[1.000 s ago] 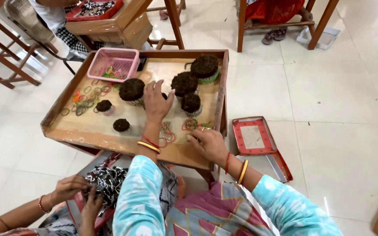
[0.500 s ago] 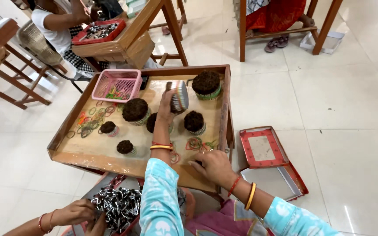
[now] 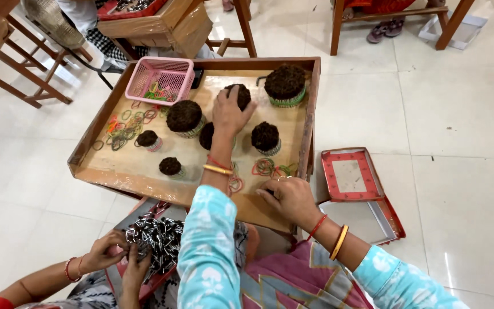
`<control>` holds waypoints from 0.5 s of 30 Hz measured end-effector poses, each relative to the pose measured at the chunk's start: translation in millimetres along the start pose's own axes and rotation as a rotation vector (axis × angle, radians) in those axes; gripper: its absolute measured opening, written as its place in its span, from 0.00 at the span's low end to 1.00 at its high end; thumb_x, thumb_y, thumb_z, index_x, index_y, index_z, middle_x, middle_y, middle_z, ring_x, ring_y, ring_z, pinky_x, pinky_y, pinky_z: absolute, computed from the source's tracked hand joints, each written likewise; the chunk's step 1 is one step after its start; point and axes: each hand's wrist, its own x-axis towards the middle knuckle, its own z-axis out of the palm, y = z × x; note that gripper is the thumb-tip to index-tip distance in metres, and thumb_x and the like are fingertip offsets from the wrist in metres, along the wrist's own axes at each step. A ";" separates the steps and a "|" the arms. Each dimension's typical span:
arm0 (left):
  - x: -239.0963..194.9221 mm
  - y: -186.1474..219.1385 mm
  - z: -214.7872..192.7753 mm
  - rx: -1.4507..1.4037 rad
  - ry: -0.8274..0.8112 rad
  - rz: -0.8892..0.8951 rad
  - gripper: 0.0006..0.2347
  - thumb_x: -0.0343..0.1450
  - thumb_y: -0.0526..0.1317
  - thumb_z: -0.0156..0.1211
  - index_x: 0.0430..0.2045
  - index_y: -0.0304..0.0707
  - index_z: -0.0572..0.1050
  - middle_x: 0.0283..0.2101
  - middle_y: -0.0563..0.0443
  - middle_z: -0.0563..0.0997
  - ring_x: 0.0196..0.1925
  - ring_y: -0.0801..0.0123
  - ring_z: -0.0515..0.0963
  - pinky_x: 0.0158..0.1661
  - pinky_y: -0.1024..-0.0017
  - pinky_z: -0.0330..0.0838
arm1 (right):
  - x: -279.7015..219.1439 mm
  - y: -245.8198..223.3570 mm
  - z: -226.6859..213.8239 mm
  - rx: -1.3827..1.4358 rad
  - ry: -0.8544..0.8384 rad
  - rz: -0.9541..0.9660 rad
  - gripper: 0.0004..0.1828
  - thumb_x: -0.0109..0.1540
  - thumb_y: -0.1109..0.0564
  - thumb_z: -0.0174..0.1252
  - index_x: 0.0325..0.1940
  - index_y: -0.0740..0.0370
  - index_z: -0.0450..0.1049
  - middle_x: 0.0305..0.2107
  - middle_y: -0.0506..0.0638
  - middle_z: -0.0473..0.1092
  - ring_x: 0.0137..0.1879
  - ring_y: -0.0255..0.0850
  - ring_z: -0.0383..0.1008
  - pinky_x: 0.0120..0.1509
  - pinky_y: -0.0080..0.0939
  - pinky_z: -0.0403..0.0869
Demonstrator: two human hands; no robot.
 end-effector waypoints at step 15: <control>-151.0 -15.8 -55.8 -0.047 0.086 0.117 0.28 0.66 0.57 0.71 0.55 0.42 0.73 0.52 0.38 0.75 0.51 0.44 0.77 0.49 0.51 0.73 | -1.3 -7.1 -3.8 -0.047 0.007 0.045 0.12 0.62 0.44 0.63 0.35 0.51 0.83 0.21 0.52 0.75 0.29 0.49 0.77 0.34 0.50 0.74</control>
